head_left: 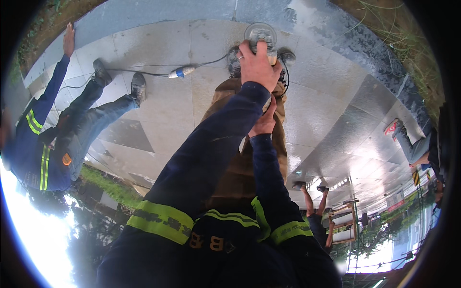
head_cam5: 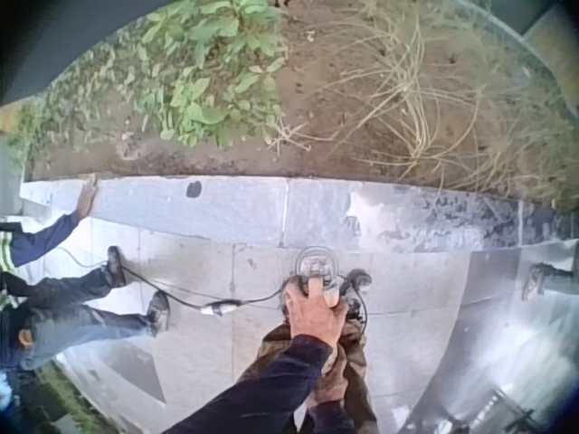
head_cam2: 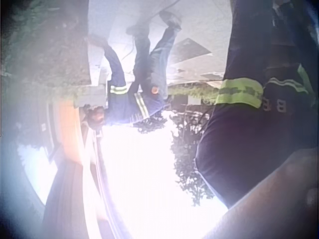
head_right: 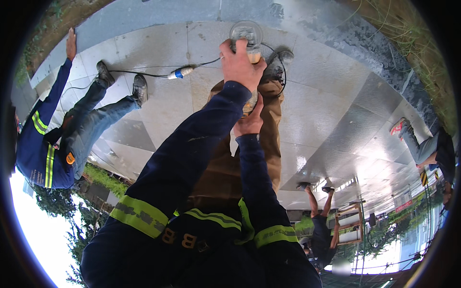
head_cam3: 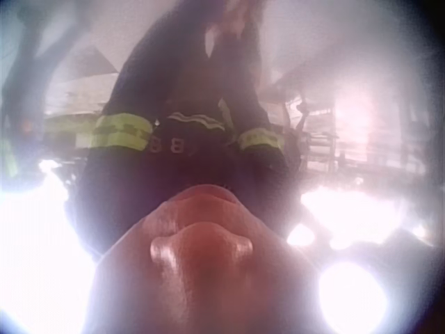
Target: The person uses an angle grinder to grind a concrete surface. The person holds the tool with both hands and moves it across the ground, creating dust. Another person is visible nearby.
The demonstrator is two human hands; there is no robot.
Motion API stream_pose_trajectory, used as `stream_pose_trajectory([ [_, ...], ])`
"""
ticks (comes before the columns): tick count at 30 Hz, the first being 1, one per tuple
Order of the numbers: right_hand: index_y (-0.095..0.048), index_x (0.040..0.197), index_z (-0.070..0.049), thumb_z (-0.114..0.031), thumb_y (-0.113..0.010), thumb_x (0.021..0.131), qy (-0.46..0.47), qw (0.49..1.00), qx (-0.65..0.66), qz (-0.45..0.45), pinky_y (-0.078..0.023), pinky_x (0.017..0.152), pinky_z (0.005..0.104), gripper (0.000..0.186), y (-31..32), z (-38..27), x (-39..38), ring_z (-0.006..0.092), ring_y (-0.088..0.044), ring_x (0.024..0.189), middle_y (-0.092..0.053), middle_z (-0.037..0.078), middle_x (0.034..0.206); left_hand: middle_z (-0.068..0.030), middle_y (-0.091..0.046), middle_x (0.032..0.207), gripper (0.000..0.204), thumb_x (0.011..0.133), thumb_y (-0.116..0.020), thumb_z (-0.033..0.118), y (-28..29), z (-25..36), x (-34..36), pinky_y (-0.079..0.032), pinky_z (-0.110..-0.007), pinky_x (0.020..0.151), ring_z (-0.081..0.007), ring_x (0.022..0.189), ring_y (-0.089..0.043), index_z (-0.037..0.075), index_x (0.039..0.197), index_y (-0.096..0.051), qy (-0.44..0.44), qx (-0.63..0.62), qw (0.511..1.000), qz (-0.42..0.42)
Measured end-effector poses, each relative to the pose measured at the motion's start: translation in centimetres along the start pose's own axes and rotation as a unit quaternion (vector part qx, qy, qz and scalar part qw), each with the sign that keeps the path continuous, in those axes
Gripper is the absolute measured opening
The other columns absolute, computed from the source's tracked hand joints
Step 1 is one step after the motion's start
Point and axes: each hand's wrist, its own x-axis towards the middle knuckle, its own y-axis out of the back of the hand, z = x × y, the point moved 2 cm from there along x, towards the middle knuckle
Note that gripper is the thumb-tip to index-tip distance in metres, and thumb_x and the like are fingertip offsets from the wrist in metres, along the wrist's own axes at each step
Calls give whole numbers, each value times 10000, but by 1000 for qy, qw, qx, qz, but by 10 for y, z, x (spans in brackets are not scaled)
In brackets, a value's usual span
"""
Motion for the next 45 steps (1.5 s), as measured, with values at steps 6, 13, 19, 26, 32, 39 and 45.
stream_pose_trajectory([
  [6, -288, 1458, -179, -381, -811, 753, 65, 998, 5, -8, -546, 782, 451, 901, -5, -4, 6, 397, -677, 970, -699, 218, 993, -269, -390, 1240, 599, 687, -786, 177, 3, -3, 8, -456, -535, 895, -496, 1071, -479, 71, 1205, -505, -18, -9, 999, 50],
  [13, -286, 1452, -154, -294, -800, 765, 72, 997, 25, 15, -551, 786, 425, 869, -5, -5, -2, 379, -686, 956, -697, 203, 1002, -269, -379, 1254, 605, 680, -791, 179, 5, -7, 3, -451, -529, 898, -497, 1080, -477, 76, 1203, -504, -8, -2, 999, 32],
  [19, -282, 1452, -168, -318, -815, 755, 58, 998, 27, -10, -552, 796, 420, 890, -6, -6, -1, 367, -687, 974, -697, 194, 1022, -270, -384, 1246, 611, 682, -787, 181, 7, -9, 5, -452, -526, 894, -493, 1073, -476, 78, 1209, -497, -2, 3, 999, 38],
  [26, -281, 1453, -172, -317, -818, 749, 37, 999, 17, -29, -551, 802, 430, 897, -10, -4, -2, 378, -677, 989, -693, 198, 1038, -271, -379, 1255, 608, 689, -787, 186, 11, -8, 5, -456, -531, 885, -498, 1054, -483, 78, 1211, -494, 2, 16, 999, 30],
  [32, -287, 1458, -197, -329, -800, 762, 42, 998, 28, -25, -545, 799, 454, 874, -9, -9, -1, 410, -666, 986, -691, 210, 1031, -274, -387, 1250, 601, 682, -786, 186, 12, -10, 7, -457, -532, 882, -501, 1040, -491, 80, 1202, -503, -5, 15, 999, 45],
  [39, -302, 1461, -204, -375, -801, 751, 27, 996, 83, 35, -538, 786, 471, 885, -6, 26, -6, 426, -672, 966, -692, 243, 1007, -289, -376, 1263, 609, 678, -781, 162, 11, 16, -7, -462, -544, 890, -497, 1121, -444, 85, 1215, -505, -40, -14, 999, 16],
  [45, -254, 1487, -148, -349, -794, 774, -13, 990, 116, 74, -496, 892, 368, 917, 31, 56, 4, 314, -627, 1127, -623, 183, 1240, -294, -351, 1280, 617, 695, -773, 145, -21, 63, -26, -481, -543, 902, -523, 1143, -422, 90, 1245, -499, -78, -48, 995, -41],
])
